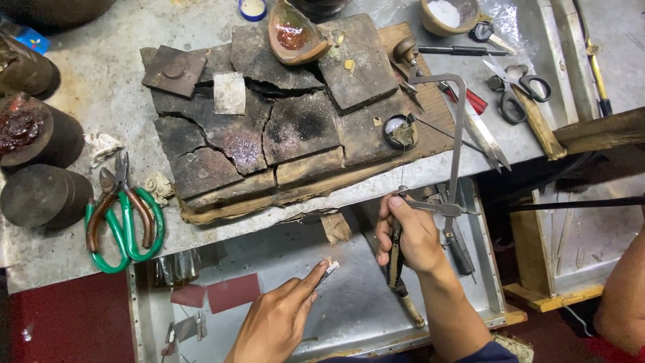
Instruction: The person uses a hand file to smooth the edges of a small metal piece held with pliers. The person repeatedly files the same edge while adjusting the grip and angle of the piece.
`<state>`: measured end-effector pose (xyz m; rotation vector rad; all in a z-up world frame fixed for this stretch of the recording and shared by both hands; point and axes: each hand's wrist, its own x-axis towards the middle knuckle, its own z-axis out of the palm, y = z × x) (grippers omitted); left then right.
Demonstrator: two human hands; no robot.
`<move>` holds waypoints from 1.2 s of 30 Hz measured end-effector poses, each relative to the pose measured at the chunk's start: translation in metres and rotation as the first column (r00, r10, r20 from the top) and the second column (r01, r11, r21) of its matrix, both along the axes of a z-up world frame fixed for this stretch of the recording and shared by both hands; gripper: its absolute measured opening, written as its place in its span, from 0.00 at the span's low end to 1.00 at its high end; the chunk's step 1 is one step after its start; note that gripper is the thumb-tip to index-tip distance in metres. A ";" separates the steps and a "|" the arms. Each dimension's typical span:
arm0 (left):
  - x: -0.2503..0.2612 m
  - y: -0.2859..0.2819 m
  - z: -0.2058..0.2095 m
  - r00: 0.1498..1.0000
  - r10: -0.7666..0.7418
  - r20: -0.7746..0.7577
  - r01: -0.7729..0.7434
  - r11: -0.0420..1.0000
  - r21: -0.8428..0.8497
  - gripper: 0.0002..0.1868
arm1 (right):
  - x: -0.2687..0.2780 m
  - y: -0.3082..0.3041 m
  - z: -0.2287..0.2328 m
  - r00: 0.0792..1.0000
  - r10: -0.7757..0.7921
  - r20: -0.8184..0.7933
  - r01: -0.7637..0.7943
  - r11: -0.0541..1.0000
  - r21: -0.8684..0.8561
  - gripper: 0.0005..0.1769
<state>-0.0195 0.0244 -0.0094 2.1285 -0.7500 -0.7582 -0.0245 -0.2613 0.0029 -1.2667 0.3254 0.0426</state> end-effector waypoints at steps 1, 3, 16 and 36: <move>0.000 0.000 -0.001 1.000 0.001 0.007 -0.001 1.000 -0.001 0.36 | 0.000 0.000 0.000 1.000 0.014 0.028 -0.014 1.000 -0.002 0.20; -0.001 0.000 -0.001 1.000 0.003 0.015 -0.003 1.000 -0.002 0.36 | -0.002 0.000 -0.001 0.998 0.028 0.057 -0.028 1.000 -0.006 0.20; -0.001 -0.001 0.001 1.000 0.026 0.016 -0.026 1.000 0.006 0.35 | -0.010 -0.002 -0.002 0.999 -0.025 0.047 0.026 0.999 -0.033 0.20; 0.007 -0.010 0.017 0.997 0.059 0.059 -0.057 0.998 -0.024 0.33 | -0.033 0.015 -0.033 0.986 -0.044 0.161 0.072 0.983 -0.169 0.12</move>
